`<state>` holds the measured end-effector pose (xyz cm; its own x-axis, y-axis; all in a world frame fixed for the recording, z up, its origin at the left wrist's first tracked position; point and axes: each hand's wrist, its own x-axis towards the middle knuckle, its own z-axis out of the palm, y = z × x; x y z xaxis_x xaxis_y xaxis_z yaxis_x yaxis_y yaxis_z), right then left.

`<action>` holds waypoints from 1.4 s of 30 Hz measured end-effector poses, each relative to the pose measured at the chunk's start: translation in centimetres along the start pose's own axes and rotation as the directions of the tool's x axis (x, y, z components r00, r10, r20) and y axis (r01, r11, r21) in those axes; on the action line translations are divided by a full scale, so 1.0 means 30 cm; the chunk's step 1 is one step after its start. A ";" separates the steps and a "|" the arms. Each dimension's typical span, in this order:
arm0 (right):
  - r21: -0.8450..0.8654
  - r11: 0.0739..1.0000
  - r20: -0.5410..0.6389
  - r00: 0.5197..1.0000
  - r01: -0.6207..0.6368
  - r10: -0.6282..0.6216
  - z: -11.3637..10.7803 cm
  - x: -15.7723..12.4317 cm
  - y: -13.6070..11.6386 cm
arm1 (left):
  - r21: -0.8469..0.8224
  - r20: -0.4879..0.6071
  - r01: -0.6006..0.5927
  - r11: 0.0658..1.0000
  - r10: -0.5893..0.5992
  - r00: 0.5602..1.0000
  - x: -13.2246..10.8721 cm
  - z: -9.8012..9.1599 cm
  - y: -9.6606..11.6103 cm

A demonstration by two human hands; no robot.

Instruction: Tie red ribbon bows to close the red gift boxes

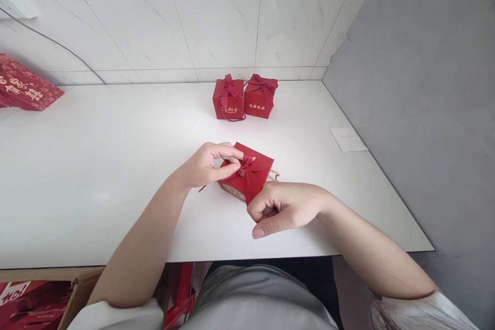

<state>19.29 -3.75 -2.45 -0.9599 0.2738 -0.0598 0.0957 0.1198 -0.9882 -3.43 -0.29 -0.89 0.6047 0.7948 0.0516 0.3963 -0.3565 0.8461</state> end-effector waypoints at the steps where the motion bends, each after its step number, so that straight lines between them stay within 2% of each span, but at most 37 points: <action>1: -0.023 1.000 -0.001 1.000 0.001 -0.001 -0.012 -0.017 -0.005 | 0.003 0.002 0.007 1.000 -0.007 1.000 0.000 0.000 0.000; 3: -0.071 0.997 -0.015 0.999 -0.039 0.038 -0.047 -0.068 -0.019 | 0.001 0.007 0.010 1.000 -0.010 1.000 -0.002 0.001 -0.001; 5: -0.089 0.978 -0.067 0.981 -0.187 0.182 -0.092 -0.131 -0.035 | -0.008 0.012 -0.001 1.000 0.001 1.000 -0.004 0.000 -0.003; 7: -0.131 0.928 -0.198 0.927 -0.348 0.319 -0.134 -0.188 -0.048 | -0.014 0.022 -0.008 1.000 0.008 1.000 -0.005 -0.001 -0.005; 9: -0.135 0.898 -0.348 0.869 -0.418 0.352 -0.162 -0.220 -0.054 | -0.014 0.039 0.008 1.000 -0.007 0.999 -0.006 -0.002 -0.007; 11: -0.122 0.910 -0.518 0.808 -0.397 0.282 -0.169 -0.217 -0.050 | -0.011 0.044 0.024 1.000 -0.023 0.999 -0.007 -0.004 -0.009; 13: -0.162 0.930 -0.684 0.716 -0.330 0.135 -0.157 -0.182 -0.037 | -0.015 0.043 0.028 1.000 -0.027 0.999 -0.007 -0.005 -0.012; 14: -0.213 0.930 -0.745 0.666 -0.300 0.044 -0.146 -0.157 -0.027 | -0.020 0.043 0.025 0.999 -0.024 0.999 -0.007 -0.006 -0.013; 15: -0.275 0.922 -0.770 0.637 -0.271 -0.043 -0.133 -0.130 -0.016 | -0.025 0.046 0.023 0.999 -0.022 0.999 -0.006 -0.006 -0.014; 16: -0.336 0.910 -0.765 0.634 -0.242 -0.114 -0.120 -0.103 -0.005 | -0.029 0.050 0.020 0.999 -0.018 0.999 -0.006 -0.007 -0.014; 19: -0.404 0.902 -0.700 0.687 -0.155 -0.195 -0.084 -0.035 0.031 | -0.028 0.054 -0.003 1.000 0.004 0.999 -0.003 -0.007 -0.014; 24: -0.382 0.917 -0.744 0.627 -0.114 -0.232 -0.062 -0.003 0.061 | -0.005 0.052 -0.022 1.000 0.022 0.998 -0.003 -0.006 -0.010; 31: -0.594 0.799 -0.574 0.744 -0.092 -0.342 -0.080 -0.047 0.035 | 0.032 0.029 0.011 0.999 -0.012 1.000 -0.011 -0.021 -0.018; 36: -0.597 0.800 -0.505 0.802 -0.058 -0.319 -0.080 -0.054 0.023 | 0.031 -0.009 0.087 0.996 -0.087 0.996 -0.015 -0.021 -0.022; 42: -0.599 0.801 -0.512 0.773 -0.010 -0.374 -0.063 -0.036 0.025 | 0.001 -0.016 0.041 0.999 -0.041 0.999 -0.011 -0.022 -0.024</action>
<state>20.90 -2.14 -2.85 -0.6430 0.6559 0.3954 0.2438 0.6647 -0.7062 -4.37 0.02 -1.18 0.5769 0.8164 0.0247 0.4217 -0.3237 0.8470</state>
